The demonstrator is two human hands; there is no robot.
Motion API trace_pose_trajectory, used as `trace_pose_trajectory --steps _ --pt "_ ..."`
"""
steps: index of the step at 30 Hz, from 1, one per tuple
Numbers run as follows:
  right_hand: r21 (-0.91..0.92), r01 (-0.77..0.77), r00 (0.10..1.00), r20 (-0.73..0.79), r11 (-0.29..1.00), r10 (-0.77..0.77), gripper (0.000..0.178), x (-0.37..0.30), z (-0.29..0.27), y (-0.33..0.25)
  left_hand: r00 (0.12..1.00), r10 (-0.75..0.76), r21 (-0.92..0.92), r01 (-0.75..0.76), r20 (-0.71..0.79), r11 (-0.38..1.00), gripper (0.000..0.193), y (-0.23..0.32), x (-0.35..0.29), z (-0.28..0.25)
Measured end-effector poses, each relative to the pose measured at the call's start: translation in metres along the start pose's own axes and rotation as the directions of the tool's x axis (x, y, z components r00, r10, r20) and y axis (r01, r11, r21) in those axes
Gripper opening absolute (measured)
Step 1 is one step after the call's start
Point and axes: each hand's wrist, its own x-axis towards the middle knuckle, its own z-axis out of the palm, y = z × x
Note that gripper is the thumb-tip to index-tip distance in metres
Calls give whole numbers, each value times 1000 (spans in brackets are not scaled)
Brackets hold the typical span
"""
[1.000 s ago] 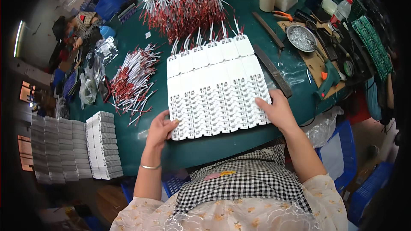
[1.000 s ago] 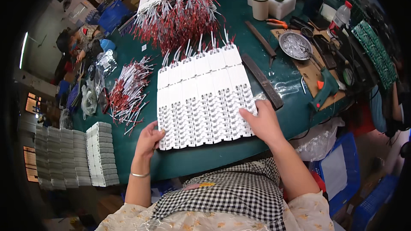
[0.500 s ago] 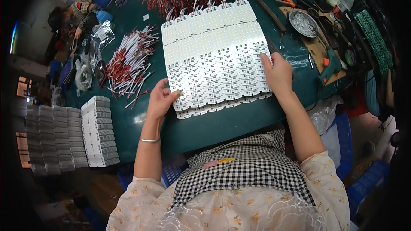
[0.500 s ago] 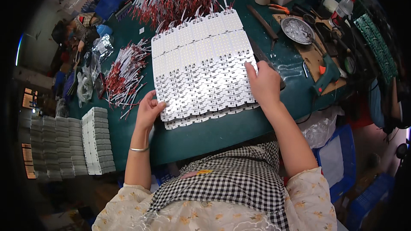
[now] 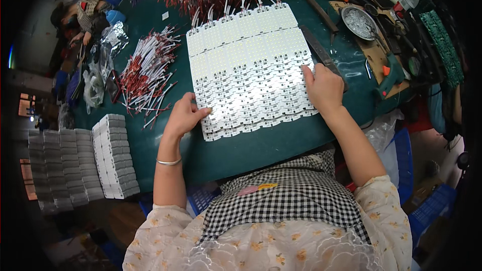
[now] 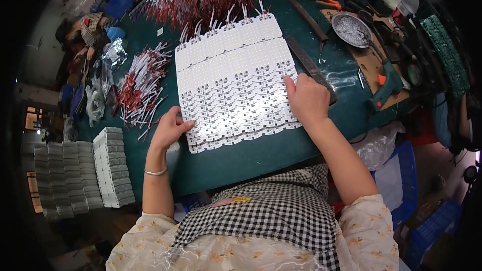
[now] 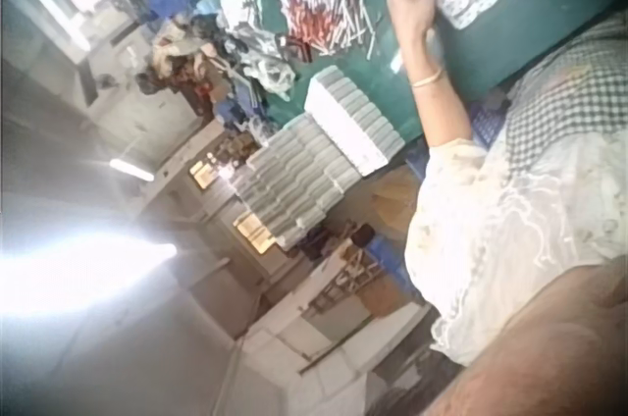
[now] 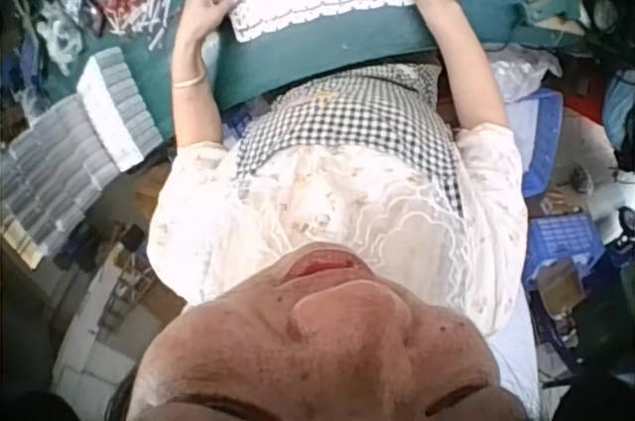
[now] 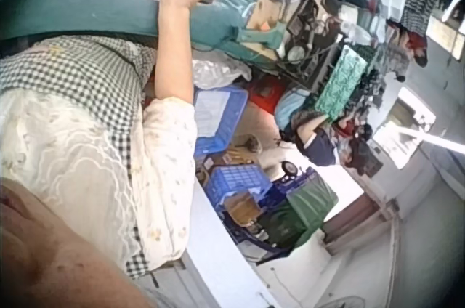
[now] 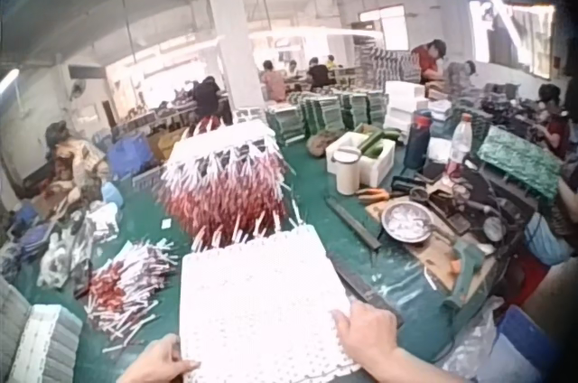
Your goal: The person positions an LED panel sheet on the workbench, gathers wire connectors from a pile, and solders the wires onto the LED boards using a soldering gun.
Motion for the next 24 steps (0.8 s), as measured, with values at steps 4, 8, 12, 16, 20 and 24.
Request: trace_pose_trajectory --steps 4,8,12,16,20,24 --pt "78 6 999 -50 997 -2 39 0 4 2 1000 -15 -41 14 -25 999 40 -1 -4 2" --pt "45 58 997 -47 997 -56 39 1 6 1 999 -9 21 10 -53 1000 46 3 -6 -4" --pt "-14 100 992 -71 995 -100 39 -1 6 -1 999 12 156 -5 -42 988 38 1 -4 -2" --pt "-55 80 996 -36 995 -82 39 0 -3 -6 998 23 142 -15 -56 990 37 0 -1 -4" --pt "-2 87 991 -100 996 -86 33 12 -29 -1 990 -27 344 74 -141 936 43 19 -13 -10" --pt "264 -354 900 357 897 250 24 27 -43 4 932 54 173 10 -359 985 54 10 -14 -13"
